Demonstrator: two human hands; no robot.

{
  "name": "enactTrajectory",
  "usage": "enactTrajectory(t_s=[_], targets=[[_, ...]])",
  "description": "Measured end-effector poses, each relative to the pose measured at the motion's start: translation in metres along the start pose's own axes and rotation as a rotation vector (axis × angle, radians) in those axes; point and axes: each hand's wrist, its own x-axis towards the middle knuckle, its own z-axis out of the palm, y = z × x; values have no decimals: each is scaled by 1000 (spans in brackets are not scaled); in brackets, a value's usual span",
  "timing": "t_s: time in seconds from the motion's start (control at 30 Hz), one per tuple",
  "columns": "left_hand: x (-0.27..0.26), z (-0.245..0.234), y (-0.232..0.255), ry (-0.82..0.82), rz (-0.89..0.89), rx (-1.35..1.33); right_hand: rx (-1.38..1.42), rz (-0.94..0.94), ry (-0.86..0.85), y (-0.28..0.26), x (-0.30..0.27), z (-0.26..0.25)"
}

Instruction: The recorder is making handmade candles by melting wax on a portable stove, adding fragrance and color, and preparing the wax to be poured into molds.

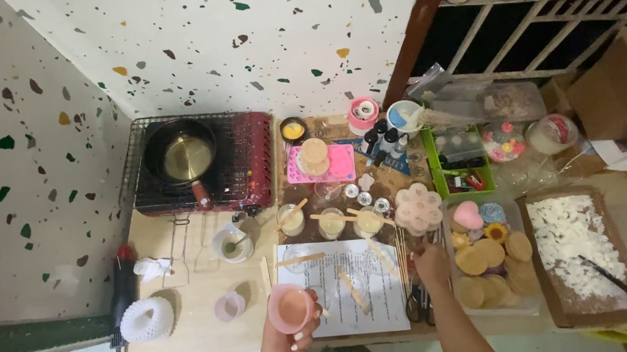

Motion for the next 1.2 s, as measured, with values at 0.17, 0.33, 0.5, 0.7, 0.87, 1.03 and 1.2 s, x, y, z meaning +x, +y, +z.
enactTrajectory(t_s=[0.17, 0.33, 0.5, 0.7, 0.87, 1.03, 1.2], targets=[[8, 0, 9, 20, 15, 65, 164, 6, 99, 4, 0, -10], [23, -2, 12, -8, -65, 22, 196, -240, 478, -52, -45, -132], [31, 9, 15, -145, -116, -8, 154, -665, 736, -102, -108, -222], [31, 42, 23, -152, -160, 28, 140, -1005, 726, -153, -166, -285], [26, 55, 27, -84, -120, 75, 142, -1094, 716, -155, -164, -285], [21, 54, 29, -122, -119, 112, 480, -522, 506, -134, -142, -289], [21, 43, 29, -122, -66, 84, 829, -75, 352, -81, -115, -262]])
